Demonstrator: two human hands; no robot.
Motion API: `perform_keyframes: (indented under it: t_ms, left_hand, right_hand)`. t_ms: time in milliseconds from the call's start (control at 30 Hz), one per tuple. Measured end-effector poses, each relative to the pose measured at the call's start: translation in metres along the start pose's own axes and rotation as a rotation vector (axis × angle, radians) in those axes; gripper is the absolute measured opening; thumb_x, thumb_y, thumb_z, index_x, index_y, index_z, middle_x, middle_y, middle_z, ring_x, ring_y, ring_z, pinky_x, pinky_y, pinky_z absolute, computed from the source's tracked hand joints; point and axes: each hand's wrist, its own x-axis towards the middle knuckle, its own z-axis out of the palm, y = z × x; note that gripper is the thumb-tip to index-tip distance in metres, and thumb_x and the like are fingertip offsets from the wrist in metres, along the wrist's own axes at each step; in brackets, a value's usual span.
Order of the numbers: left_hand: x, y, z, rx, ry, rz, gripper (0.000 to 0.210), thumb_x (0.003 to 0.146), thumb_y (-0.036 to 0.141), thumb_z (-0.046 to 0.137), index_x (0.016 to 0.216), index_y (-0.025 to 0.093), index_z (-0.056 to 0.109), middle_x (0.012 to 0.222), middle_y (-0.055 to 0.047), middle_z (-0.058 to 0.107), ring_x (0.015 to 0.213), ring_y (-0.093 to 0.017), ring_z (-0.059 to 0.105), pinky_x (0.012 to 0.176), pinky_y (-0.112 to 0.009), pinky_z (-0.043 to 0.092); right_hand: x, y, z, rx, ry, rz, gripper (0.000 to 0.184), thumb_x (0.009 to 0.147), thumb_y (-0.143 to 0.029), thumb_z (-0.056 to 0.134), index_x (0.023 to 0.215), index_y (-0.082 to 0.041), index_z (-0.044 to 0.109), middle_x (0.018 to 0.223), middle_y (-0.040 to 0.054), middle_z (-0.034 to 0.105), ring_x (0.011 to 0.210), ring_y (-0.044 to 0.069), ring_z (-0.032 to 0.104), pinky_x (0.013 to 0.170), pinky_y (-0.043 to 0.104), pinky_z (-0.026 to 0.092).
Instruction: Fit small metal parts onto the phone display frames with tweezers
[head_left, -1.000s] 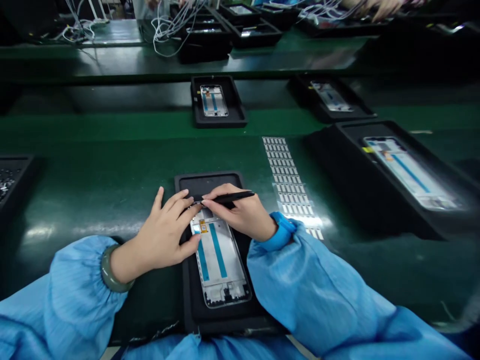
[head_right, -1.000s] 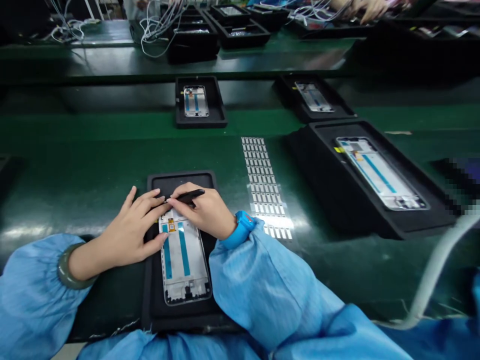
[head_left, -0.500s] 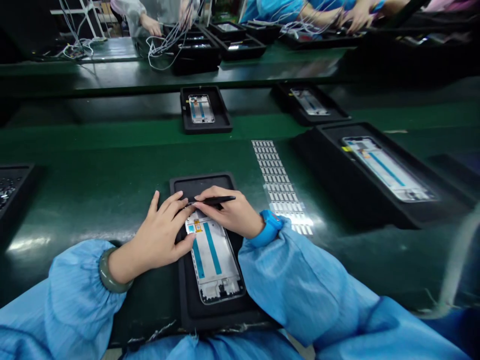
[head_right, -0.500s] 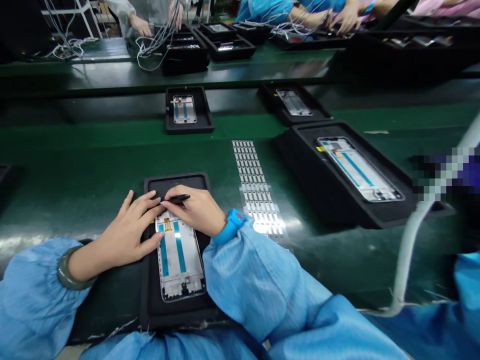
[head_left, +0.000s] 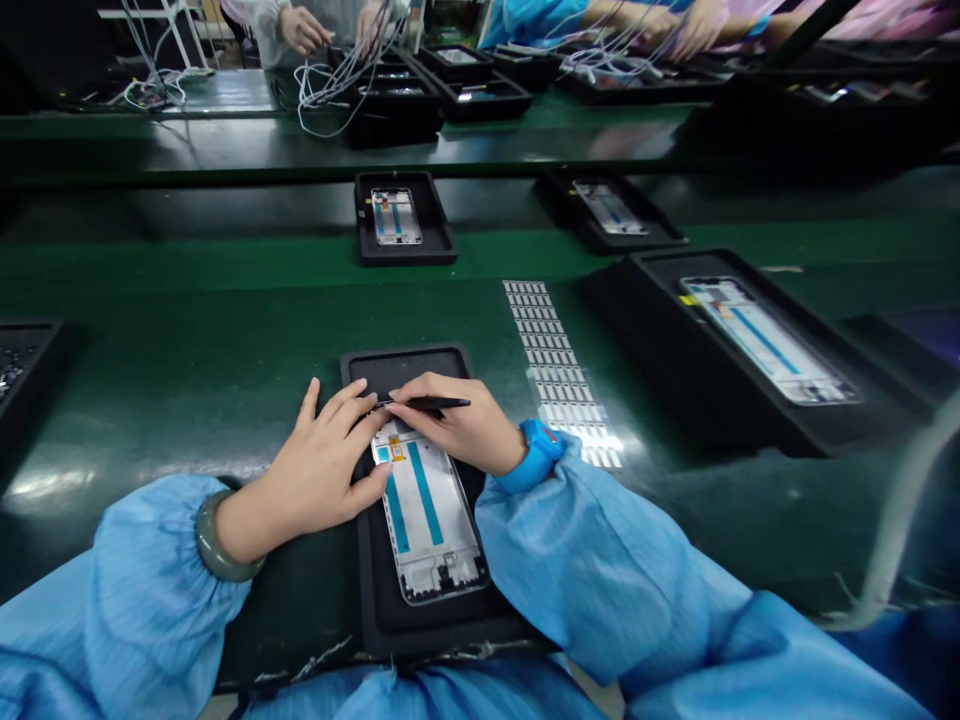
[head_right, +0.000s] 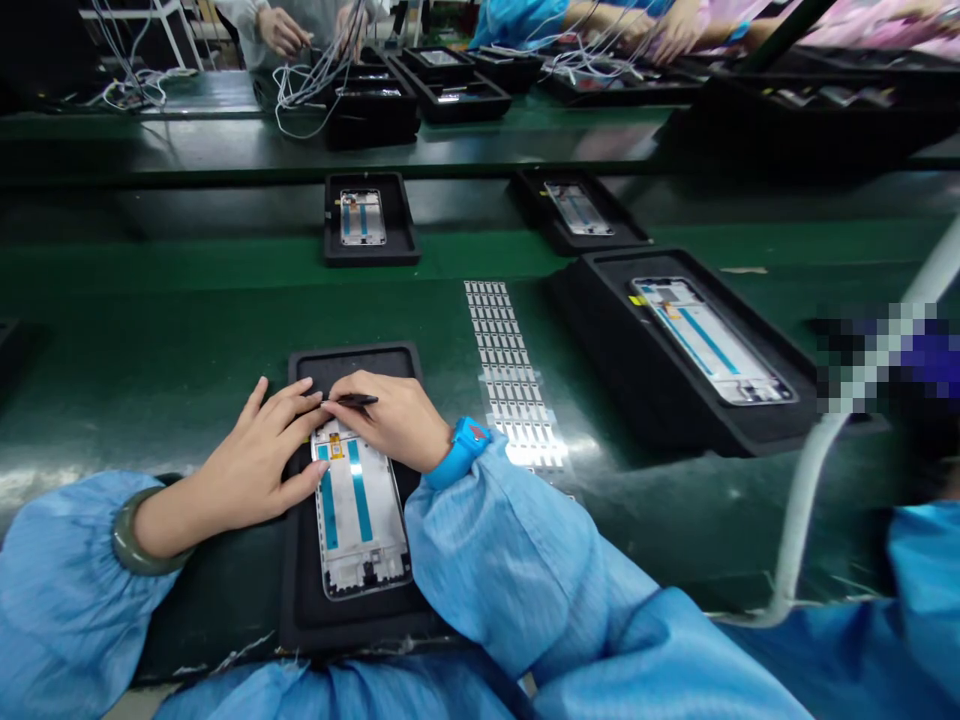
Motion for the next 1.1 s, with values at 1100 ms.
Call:
perform_keyframes:
  t_ms: [1100]
  left_hand:
    - [-0.0011,0.0001,-0.0007,-0.012,-0.013,0.006,0.050,0.087,0.039,0.044,0.131,0.015,0.044,0.131,-0.014,0.049,0.134,-0.032,0.029,0.109,-0.063,0.011]
  right_hand:
    - [0.0051,0.0002,-0.0003,0.194,0.008,0.239,0.007,0.083,-0.023,0.056,0.085,-0.017,0.058,0.083,0.0015,0.064,0.072,0.011,0.064,0.065,0.021,0.053]
